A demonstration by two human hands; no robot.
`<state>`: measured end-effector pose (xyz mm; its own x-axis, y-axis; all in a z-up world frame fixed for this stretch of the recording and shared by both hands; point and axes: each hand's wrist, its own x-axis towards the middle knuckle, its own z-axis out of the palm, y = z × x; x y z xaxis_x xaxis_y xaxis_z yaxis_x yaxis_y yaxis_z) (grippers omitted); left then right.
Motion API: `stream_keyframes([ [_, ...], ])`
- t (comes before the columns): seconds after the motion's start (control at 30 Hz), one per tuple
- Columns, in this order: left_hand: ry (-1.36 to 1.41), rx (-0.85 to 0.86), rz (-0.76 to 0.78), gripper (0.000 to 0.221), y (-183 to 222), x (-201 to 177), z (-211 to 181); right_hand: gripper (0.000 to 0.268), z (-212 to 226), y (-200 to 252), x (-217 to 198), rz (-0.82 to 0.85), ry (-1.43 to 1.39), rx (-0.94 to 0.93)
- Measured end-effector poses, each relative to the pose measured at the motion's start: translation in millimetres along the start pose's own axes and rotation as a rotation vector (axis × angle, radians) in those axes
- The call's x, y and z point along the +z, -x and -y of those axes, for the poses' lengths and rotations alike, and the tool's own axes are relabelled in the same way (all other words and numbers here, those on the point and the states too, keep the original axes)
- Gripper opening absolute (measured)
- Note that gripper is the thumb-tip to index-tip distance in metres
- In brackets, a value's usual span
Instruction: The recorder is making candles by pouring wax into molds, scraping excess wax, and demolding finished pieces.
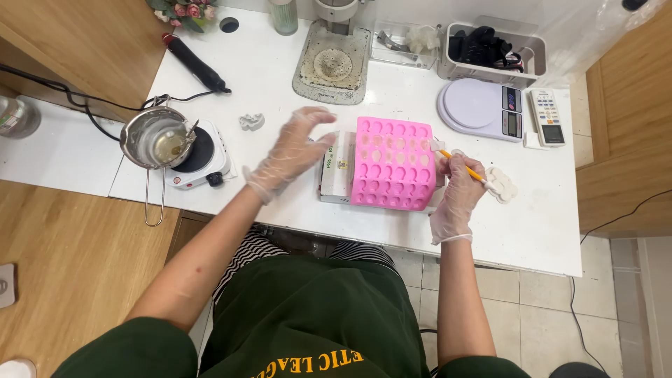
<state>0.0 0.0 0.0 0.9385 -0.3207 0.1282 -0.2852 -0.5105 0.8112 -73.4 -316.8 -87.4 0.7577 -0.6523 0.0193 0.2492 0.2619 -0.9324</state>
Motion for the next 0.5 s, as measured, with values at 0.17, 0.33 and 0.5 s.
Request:
stream_keyframes([
  [0.17,0.051,0.072,0.087,0.041,-9.1,23.4,-21.7,0.015,-9.3,-0.9,-1.9,-0.035,-0.031,0.005],
  [0.33,0.051,0.070,0.101,0.040,-15.2,34.7,-21.4,0.015,-9.9,-0.9,1.1,-0.043,-0.049,0.026],
  [0.5,0.047,0.135,0.119,0.037,-18.9,44.4,-20.9,0.015,-6.5,1.2,7.2,-0.033,-0.041,0.038],
])
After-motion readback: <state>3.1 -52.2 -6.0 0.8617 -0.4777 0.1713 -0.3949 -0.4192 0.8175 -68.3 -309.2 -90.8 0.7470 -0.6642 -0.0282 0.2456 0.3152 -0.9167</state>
